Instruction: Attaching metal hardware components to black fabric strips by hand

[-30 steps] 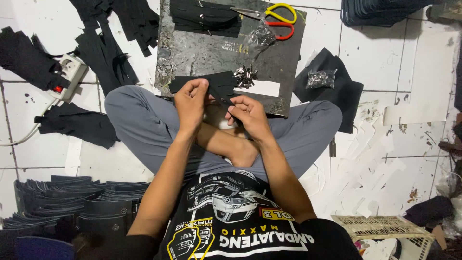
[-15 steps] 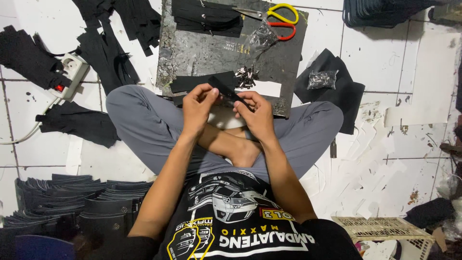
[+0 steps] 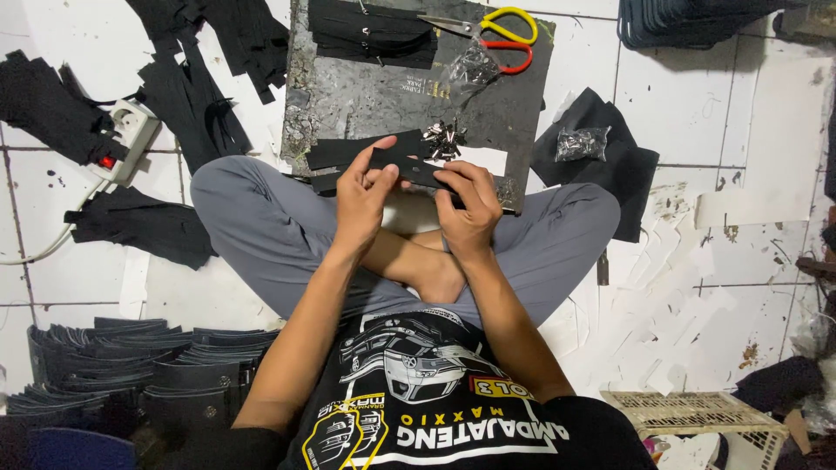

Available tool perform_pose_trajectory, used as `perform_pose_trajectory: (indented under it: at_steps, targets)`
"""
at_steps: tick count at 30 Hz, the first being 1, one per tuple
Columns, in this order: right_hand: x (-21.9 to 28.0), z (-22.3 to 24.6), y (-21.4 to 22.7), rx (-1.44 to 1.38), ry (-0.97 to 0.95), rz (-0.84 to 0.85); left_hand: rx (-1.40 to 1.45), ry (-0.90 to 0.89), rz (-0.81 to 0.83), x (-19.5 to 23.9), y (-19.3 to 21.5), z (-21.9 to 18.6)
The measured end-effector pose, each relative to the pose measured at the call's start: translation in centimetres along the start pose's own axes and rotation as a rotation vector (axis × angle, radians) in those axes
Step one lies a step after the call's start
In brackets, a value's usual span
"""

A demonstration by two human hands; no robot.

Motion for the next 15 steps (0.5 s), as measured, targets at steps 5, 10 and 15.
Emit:
perform_pose_trajectory:
  at_steps: [5,10,15]
  targets:
    - [0.2,-0.1,0.1,0.015,-0.05,0.041,0.109,-0.006,0.004,-0.3,1.3,1.7]
    - [3.1,-3.5,-0.2,-0.19,-0.482,0.173,0.234,-0.032,0.178,-0.7,0.8,0.3]
    - [4.6,-5.4,-0.9,-0.473,-0.787,0.281,-0.132,-0.002,0.077,-1.4,2.7,2.8]
Point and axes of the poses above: each hand's wrist, its own x-axis away from the middle knuckle, its own y-axis out of the back of the hand, z = x × y, the point moved 3 cm from there along -x, towards the middle knuckle
